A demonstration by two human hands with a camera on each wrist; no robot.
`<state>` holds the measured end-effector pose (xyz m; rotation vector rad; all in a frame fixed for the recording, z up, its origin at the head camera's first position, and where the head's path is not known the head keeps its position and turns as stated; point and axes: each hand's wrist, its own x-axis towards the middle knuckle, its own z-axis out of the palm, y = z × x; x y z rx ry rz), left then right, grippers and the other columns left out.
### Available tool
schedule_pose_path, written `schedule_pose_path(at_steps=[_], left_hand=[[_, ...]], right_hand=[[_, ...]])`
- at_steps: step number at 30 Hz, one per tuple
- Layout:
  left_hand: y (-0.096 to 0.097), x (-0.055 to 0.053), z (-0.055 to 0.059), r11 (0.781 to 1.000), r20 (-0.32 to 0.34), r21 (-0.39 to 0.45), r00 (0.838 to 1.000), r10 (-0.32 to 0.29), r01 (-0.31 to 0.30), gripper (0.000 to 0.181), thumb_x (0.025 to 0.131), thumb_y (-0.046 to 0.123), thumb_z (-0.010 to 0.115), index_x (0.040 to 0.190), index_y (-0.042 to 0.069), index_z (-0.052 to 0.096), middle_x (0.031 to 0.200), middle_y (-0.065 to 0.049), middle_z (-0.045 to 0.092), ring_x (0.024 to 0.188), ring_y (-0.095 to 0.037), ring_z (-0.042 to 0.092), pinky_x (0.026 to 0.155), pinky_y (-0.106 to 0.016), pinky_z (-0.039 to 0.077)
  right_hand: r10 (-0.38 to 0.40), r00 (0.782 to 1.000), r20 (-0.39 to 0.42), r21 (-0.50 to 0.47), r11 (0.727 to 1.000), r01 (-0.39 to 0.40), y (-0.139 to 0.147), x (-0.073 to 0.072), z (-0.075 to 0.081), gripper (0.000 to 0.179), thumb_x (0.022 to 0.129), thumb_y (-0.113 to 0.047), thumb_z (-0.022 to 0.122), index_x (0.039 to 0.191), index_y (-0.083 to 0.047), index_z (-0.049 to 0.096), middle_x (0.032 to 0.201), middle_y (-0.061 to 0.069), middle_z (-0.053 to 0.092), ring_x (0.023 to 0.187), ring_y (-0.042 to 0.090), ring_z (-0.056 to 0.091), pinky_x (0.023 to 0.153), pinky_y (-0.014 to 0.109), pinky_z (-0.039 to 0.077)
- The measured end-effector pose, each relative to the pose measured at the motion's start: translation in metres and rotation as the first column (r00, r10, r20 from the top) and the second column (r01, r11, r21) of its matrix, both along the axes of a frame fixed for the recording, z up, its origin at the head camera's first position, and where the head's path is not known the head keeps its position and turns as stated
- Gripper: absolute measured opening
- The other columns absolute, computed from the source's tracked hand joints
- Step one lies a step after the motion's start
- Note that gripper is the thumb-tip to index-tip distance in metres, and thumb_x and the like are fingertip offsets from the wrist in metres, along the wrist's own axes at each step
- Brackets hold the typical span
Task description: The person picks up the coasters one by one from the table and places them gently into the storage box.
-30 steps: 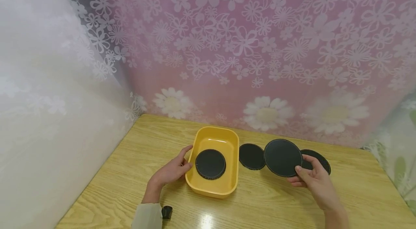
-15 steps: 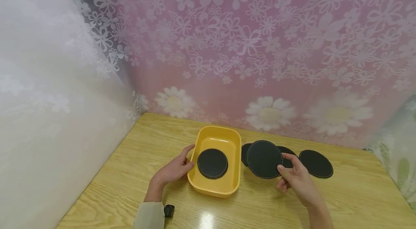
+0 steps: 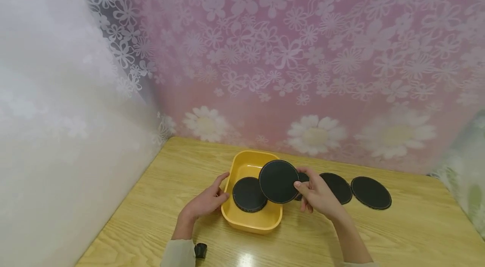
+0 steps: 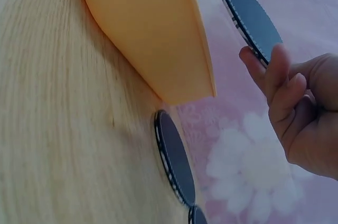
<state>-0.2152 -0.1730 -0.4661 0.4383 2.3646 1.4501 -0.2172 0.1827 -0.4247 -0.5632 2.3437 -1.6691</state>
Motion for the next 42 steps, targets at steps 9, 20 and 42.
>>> schedule_pose_path(at_steps=[9,20,42], left_hand=[[0.000,0.001,0.000,1.000,-0.014,0.005,1.000,0.011,-0.011,0.065,0.102,0.016,0.049,0.159,0.012,0.017,0.082,-0.007,0.052,0.064,-0.017,0.048,0.061,-0.029,0.043],[0.000,0.001,0.002,1.000,-0.024,0.006,1.000,-0.001,0.001,0.065,0.103,0.017,0.049,0.159,0.012,0.017,0.082,-0.010,0.054,0.063,-0.017,0.047,0.060,-0.029,0.042],[-0.002,0.002,0.003,1.000,-0.014,0.027,1.000,-0.008,0.009,0.065,0.104,0.018,0.049,0.159,0.012,0.016,0.086,-0.017,0.058,0.062,-0.020,0.047,0.058,-0.030,0.042]], right_hand=[[0.114,0.993,0.009,0.147,0.983,-0.114,-0.039,-0.023,0.006,0.033,0.104,-0.016,0.051,0.135,-0.009,0.042,0.060,0.019,0.058,0.032,0.023,0.047,0.034,0.041,0.039],[0.095,0.995,0.035,0.308,0.946,-0.101,-0.078,-0.034,0.002,0.018,0.101,-0.012,0.057,0.115,0.000,0.054,0.067,0.021,0.065,0.033,0.016,0.044,0.037,0.031,0.038],[-0.018,0.997,0.069,0.534,0.845,-0.022,-0.109,-0.052,-0.007,0.052,0.098,-0.003,0.058,0.056,-0.015,0.032,0.043,0.004,0.047,0.035,0.013,0.048,0.039,0.023,0.038]])
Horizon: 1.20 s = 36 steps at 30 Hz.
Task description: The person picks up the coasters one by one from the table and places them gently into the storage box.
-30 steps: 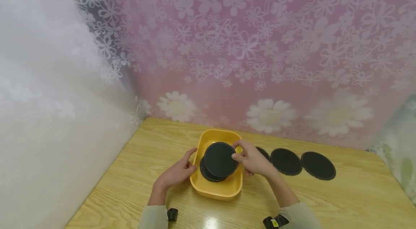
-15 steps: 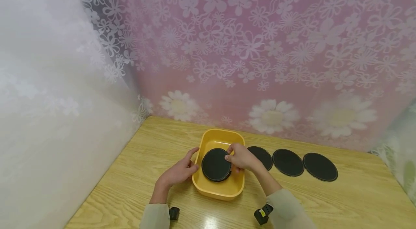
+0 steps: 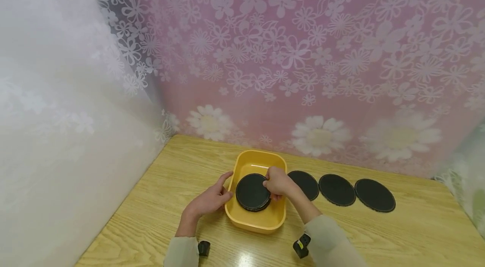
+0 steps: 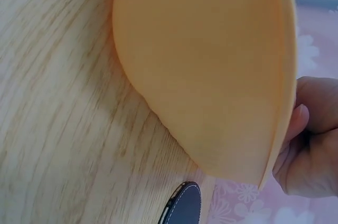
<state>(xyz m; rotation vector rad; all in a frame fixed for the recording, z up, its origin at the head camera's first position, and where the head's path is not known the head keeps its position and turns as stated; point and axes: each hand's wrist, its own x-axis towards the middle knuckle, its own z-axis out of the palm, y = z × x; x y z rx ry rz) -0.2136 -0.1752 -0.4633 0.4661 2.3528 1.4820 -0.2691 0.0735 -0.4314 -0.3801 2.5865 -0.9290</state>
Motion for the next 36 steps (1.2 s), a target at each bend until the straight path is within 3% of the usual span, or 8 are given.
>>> schedule_pose_path(at_steps=[4,9,14,25,36], left_hand=[[-0.001,-0.001,0.000,1.000,-0.001,-0.002,1.000,-0.005,0.005,0.065,0.104,0.019,0.049,0.159,0.012,0.016,0.087,-0.017,0.059,0.064,-0.023,0.050,0.059,-0.030,0.043],[-0.001,-0.002,-0.001,1.000,0.003,-0.018,1.000,0.002,-0.002,0.065,0.104,0.020,0.049,0.160,0.013,0.016,0.087,-0.017,0.059,0.065,-0.020,0.050,0.060,-0.029,0.043],[0.000,-0.005,-0.004,0.999,-0.006,-0.034,1.000,-0.001,0.001,0.065,0.104,0.023,0.049,0.159,0.014,0.016,0.087,-0.014,0.060,0.065,-0.017,0.050,0.061,-0.028,0.044],[-0.001,-0.003,-0.004,1.000,0.011,-0.011,1.000,0.000,0.000,0.066,0.103,0.022,0.050,0.160,0.015,0.016,0.089,-0.017,0.060,0.066,-0.019,0.050,0.062,-0.030,0.043],[-0.002,-0.004,-0.004,1.000,0.014,-0.004,1.000,0.012,-0.012,0.066,0.104,0.021,0.050,0.160,0.014,0.015,0.088,-0.018,0.059,0.063,-0.020,0.049,0.060,-0.031,0.042]], right_hand=[[0.003,1.000,-0.008,0.066,0.998,-0.002,-0.004,0.001,0.000,0.045,0.099,-0.003,0.056,0.057,-0.011,0.043,0.045,0.007,0.050,0.037,0.015,0.049,0.041,0.025,0.040],[0.037,0.999,-0.024,0.125,0.992,-0.034,-0.006,0.000,0.001,0.029,0.099,-0.003,0.055,0.071,-0.001,0.059,0.046,0.008,0.052,0.038,0.016,0.049,0.042,0.025,0.040],[0.033,0.999,-0.018,0.178,0.984,-0.029,-0.008,-0.001,-0.001,0.019,0.099,-0.003,0.053,0.081,0.000,0.057,0.049,0.009,0.053,0.038,0.016,0.050,0.042,0.024,0.039],[0.024,0.997,-0.069,0.280,0.960,-0.004,-0.014,-0.005,-0.012,0.016,0.093,0.006,0.051,0.080,0.000,0.059,0.058,0.012,0.056,0.037,0.017,0.052,0.038,0.025,0.041],[0.024,0.998,-0.066,0.219,0.976,-0.009,-0.013,-0.008,-0.009,0.015,0.096,0.000,0.054,0.082,0.002,0.059,0.058,0.015,0.058,0.042,0.026,0.061,0.038,0.026,0.043]])
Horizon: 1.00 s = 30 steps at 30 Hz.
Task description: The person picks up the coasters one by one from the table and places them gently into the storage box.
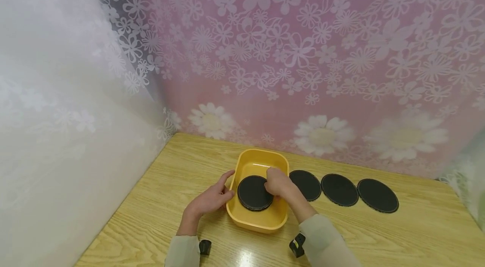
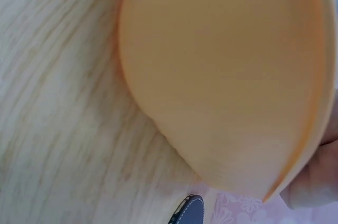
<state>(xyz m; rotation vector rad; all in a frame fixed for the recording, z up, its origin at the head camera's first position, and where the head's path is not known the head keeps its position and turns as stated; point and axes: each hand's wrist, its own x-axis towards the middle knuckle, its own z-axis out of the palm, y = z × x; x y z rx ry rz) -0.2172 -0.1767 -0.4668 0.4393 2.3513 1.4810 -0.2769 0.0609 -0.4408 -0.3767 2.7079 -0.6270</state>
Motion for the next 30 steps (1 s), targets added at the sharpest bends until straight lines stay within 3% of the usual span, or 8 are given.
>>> schedule_pose_path(at_steps=[9,11,14,16,19,23,26,30], left_hand=[[0.002,0.001,0.000,1.000,-0.004,-0.003,1.000,0.004,-0.004,0.066,0.103,0.020,0.049,0.160,0.012,0.015,0.087,-0.016,0.059,0.064,-0.020,0.048,0.060,-0.032,0.042],[0.002,0.001,0.000,1.000,-0.012,-0.005,1.000,0.009,-0.009,0.067,0.103,0.019,0.049,0.159,0.011,0.015,0.087,-0.016,0.058,0.065,-0.020,0.049,0.060,-0.032,0.041],[0.001,0.001,0.001,1.000,-0.017,-0.008,1.000,0.007,-0.007,0.066,0.103,0.019,0.049,0.159,0.012,0.016,0.086,-0.017,0.059,0.065,-0.020,0.049,0.061,-0.032,0.042],[0.001,0.001,0.002,1.000,-0.016,-0.011,1.000,0.002,-0.002,0.066,0.103,0.019,0.049,0.159,0.013,0.016,0.086,-0.017,0.058,0.064,-0.019,0.048,0.061,-0.032,0.042],[0.002,0.001,0.002,1.000,-0.006,-0.014,1.000,-0.006,0.006,0.066,0.103,0.019,0.050,0.160,0.015,0.016,0.084,-0.015,0.057,0.062,-0.018,0.047,0.060,-0.031,0.042],[0.002,0.000,0.000,1.000,0.001,-0.019,1.000,-0.011,0.011,0.067,0.103,0.019,0.050,0.160,0.015,0.015,0.085,-0.014,0.057,0.061,-0.017,0.047,0.060,-0.031,0.042],[0.002,0.001,0.001,1.000,0.004,-0.019,1.000,-0.014,0.014,0.067,0.103,0.020,0.049,0.160,0.015,0.014,0.087,-0.015,0.058,0.063,-0.020,0.049,0.061,-0.031,0.043],[0.002,0.001,0.001,1.000,0.001,-0.012,1.000,-0.016,0.016,0.066,0.104,0.020,0.048,0.160,0.014,0.014,0.087,-0.013,0.057,0.066,-0.023,0.051,0.062,-0.032,0.044]], right_hand=[[-0.021,0.999,0.024,-0.094,0.995,0.023,0.012,0.013,0.022,0.024,0.101,-0.013,0.055,0.080,0.000,0.057,0.052,0.012,0.056,0.035,0.018,0.052,0.038,0.027,0.043],[-0.038,0.999,0.011,-0.126,0.991,0.039,0.016,0.015,0.026,0.021,0.101,-0.015,0.056,0.095,0.005,0.061,0.054,0.011,0.056,0.036,0.019,0.053,0.039,0.027,0.043],[-0.058,0.998,0.013,-0.196,0.979,0.059,0.026,0.018,0.028,0.033,0.101,-0.017,0.056,0.123,0.007,0.058,0.057,0.012,0.058,0.038,0.022,0.054,0.040,0.029,0.043],[-0.064,0.998,0.013,-0.253,0.965,0.065,0.033,0.020,0.027,0.041,0.101,-0.018,0.056,0.134,0.005,0.054,0.067,0.013,0.064,0.041,0.026,0.056,0.042,0.032,0.045],[-0.069,0.997,0.019,-0.339,0.938,0.071,0.046,0.024,0.025,0.041,0.100,-0.019,0.057,0.136,0.002,0.053,0.096,0.017,0.068,0.046,0.029,0.056,0.046,0.036,0.047],[-0.080,0.994,0.068,-0.474,0.874,0.103,0.065,0.036,0.024,0.047,0.101,-0.021,0.057,0.143,-0.001,0.046,0.133,0.025,0.052,0.048,0.022,0.046,0.049,0.034,0.044],[-0.099,0.990,0.099,-0.536,0.833,0.137,0.080,0.045,0.024,0.053,0.102,-0.025,0.057,0.148,-0.004,0.040,0.143,0.027,0.042,0.055,0.023,0.048,0.051,0.035,0.042],[-0.141,0.986,0.088,-0.533,0.830,0.167,0.097,0.057,0.020,0.053,0.102,-0.028,0.058,0.148,-0.007,0.040,0.145,0.027,0.041,0.068,0.031,0.055,0.054,0.040,0.046]])
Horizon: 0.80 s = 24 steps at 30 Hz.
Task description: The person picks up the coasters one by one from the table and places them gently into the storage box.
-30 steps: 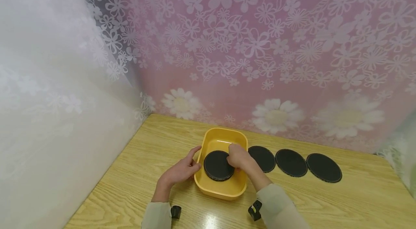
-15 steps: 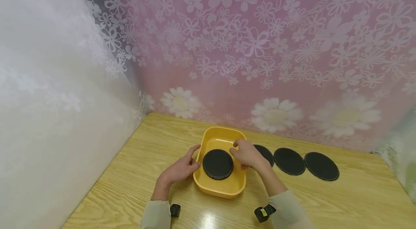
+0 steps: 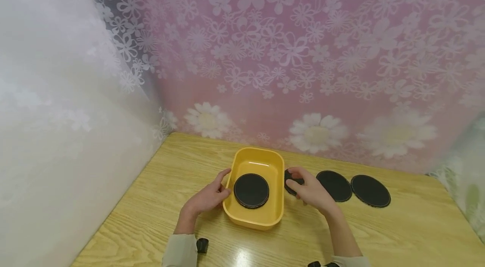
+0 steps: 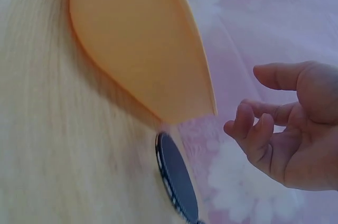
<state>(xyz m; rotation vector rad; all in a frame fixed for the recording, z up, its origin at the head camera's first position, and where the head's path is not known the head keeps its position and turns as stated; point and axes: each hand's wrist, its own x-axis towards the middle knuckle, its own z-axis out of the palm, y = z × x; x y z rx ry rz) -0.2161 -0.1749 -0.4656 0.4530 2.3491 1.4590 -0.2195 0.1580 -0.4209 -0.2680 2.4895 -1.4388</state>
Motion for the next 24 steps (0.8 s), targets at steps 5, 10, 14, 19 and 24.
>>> schedule_pose_path(at_steps=[5,10,14,19,24], left_hand=[[-0.002,-0.001,-0.001,1.000,-0.007,-0.010,1.000,0.010,-0.010,0.066,0.104,0.020,0.048,0.160,0.014,0.013,0.084,-0.010,0.056,0.065,-0.022,0.050,0.061,-0.030,0.044],[-0.002,-0.003,-0.002,1.000,-0.010,-0.007,1.000,0.024,-0.024,0.066,0.103,0.018,0.048,0.160,0.013,0.014,0.081,-0.009,0.054,0.064,-0.021,0.049,0.061,-0.029,0.043],[0.005,-0.007,-0.005,1.000,-0.014,-0.006,1.000,0.015,-0.015,0.066,0.103,0.020,0.048,0.160,0.015,0.015,0.084,-0.010,0.056,0.066,-0.021,0.051,0.062,-0.030,0.045],[0.013,-0.009,-0.007,1.000,-0.014,0.001,1.000,-0.006,0.006,0.065,0.104,0.023,0.048,0.160,0.019,0.016,0.089,-0.013,0.057,0.068,-0.020,0.051,0.065,-0.032,0.045],[0.003,0.000,-0.003,1.000,-0.005,-0.005,1.000,0.028,-0.028,0.065,0.103,0.019,0.049,0.160,0.018,0.016,0.085,-0.012,0.054,0.065,-0.019,0.047,0.063,-0.031,0.044]], right_hand=[[-0.049,0.999,-0.004,-0.014,0.999,0.049,0.014,0.010,-0.008,0.053,0.100,-0.029,0.060,0.146,-0.007,0.043,0.145,0.027,0.041,0.072,0.032,0.055,0.053,0.039,0.047],[-0.108,0.994,0.012,-0.060,0.992,0.108,0.028,0.014,-0.016,0.056,0.100,-0.033,0.059,0.146,-0.007,0.042,0.144,0.024,0.041,0.074,0.031,0.055,0.054,0.036,0.047],[-0.168,0.986,0.021,-0.073,0.983,0.169,0.046,0.019,-0.019,0.056,0.102,-0.035,0.056,0.148,-0.007,0.040,0.142,0.022,0.043,0.075,0.030,0.057,0.055,0.035,0.048],[-0.212,0.977,0.038,-0.058,0.975,0.214,0.065,0.024,-0.021,0.057,0.103,-0.034,0.054,0.149,-0.005,0.036,0.140,0.022,0.043,0.075,0.027,0.059,0.055,0.034,0.048],[-0.207,0.974,0.092,-0.088,0.973,0.216,0.068,0.023,-0.027,0.060,0.103,-0.034,0.054,0.150,-0.004,0.034,0.140,0.023,0.042,0.079,0.028,0.060,0.060,0.035,0.050]])
